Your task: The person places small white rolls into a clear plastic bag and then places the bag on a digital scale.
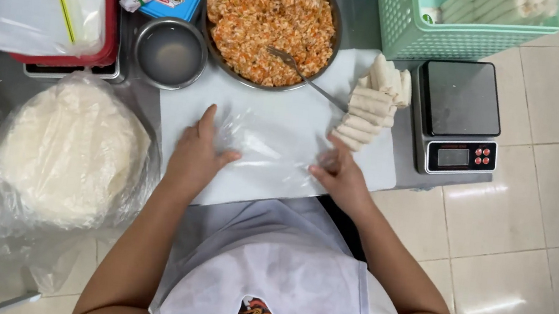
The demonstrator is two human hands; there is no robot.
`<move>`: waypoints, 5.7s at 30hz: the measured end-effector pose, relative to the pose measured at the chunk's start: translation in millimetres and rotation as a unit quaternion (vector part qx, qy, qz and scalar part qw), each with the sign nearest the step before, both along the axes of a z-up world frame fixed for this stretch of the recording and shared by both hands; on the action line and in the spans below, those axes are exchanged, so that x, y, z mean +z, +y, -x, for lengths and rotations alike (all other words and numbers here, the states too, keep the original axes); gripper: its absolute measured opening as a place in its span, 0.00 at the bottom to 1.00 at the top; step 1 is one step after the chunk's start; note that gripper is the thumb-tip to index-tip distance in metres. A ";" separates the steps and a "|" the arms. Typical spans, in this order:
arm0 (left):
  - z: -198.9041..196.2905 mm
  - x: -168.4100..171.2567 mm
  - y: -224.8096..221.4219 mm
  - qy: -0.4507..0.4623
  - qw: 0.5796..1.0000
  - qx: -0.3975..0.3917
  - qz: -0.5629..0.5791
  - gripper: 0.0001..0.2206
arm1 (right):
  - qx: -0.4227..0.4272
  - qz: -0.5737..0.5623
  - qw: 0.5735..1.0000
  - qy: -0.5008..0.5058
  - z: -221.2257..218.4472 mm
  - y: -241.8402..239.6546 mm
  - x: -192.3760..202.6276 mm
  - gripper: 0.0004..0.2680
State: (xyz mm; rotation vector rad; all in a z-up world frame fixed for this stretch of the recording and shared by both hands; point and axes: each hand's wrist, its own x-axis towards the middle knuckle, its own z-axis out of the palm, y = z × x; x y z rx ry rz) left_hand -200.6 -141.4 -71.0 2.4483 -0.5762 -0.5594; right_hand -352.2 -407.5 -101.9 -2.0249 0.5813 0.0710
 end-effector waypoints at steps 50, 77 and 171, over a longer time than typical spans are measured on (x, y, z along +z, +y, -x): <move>45.7 -49.3 -233.7 -0.525 0.799 -0.201 0.211 0.03 | 0.110 0.363 0.915 -0.136 -62.1 -143.5 4.8 0.18; -7.9 -37.1 -206.8 0.230 0.906 -0.099 0.341 0.24 | -0.326 -0.165 0.839 -0.403 1.2 -39.4 -56.3 0.14; 92.6 -54.8 -91.4 0.370 0.648 0.302 0.593 0.25 | 0.241 0.039 0.949 -0.200 -42.1 57.6 -43.0 0.30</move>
